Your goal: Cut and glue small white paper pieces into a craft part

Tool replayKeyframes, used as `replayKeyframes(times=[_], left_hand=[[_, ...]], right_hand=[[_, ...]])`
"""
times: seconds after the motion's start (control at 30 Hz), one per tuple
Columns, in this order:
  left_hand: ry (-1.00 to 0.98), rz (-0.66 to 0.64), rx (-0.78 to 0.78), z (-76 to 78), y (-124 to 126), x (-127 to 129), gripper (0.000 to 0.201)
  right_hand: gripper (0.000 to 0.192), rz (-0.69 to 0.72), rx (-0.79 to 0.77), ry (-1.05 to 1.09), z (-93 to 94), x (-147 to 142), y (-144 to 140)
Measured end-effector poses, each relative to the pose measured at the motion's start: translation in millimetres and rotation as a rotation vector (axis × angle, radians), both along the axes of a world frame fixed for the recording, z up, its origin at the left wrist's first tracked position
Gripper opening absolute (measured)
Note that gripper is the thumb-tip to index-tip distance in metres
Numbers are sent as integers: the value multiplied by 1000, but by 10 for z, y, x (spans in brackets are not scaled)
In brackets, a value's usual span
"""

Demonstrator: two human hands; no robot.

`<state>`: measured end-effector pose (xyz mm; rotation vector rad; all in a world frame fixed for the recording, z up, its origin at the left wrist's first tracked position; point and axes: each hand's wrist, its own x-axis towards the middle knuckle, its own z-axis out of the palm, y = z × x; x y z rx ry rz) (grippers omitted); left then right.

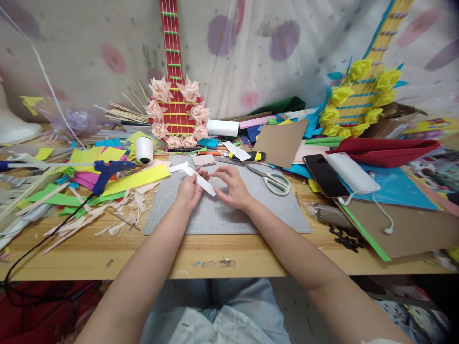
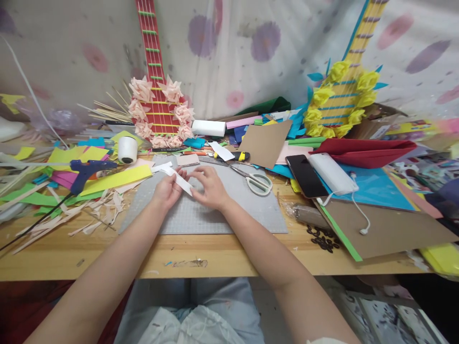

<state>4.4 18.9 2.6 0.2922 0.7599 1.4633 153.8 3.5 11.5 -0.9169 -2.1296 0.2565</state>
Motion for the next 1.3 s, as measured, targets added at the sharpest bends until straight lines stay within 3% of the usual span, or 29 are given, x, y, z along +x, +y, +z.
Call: replayKeyframes(times=[0.1,0.2,0.27,0.4,0.53,0.67,0.77,0.87,1.03,1.1,1.3], left_hand=[[-47,-84,30,19,-24,-7,17],[-51,-154,43,33,-55,9,17],[-32,-183,48,35,-68,19,19],[-47,-225,71,28,-69,13,20],[-9,-216,88,17,-63,3,20],[63,-189,105,6,-66,10,24],[88,-161,93,-4,-66,13,29],[54,-152,63,-6,-58,4,31],[-103,-187,-27,19,-49,-26,33],[-138,-221,-63,27,-50,-32,34],[-126,-321,-105,11,-54,-24,38]], right_hand=[[26,-59,-380,306,-64,4,102],[25,27,-777,473,-139,-22,171],[27,109,-905,496,-164,-46,172],[37,157,-1006,481,-162,-70,135],[34,127,-1089,515,-147,-61,128],[32,113,-1116,507,-99,-52,104],[42,139,-1131,483,-62,-39,80],[46,183,-1026,461,-65,10,96],[36,28,-349,273,-99,133,156],[38,36,-183,143,-93,140,149],[15,120,-61,9,-82,29,104]])
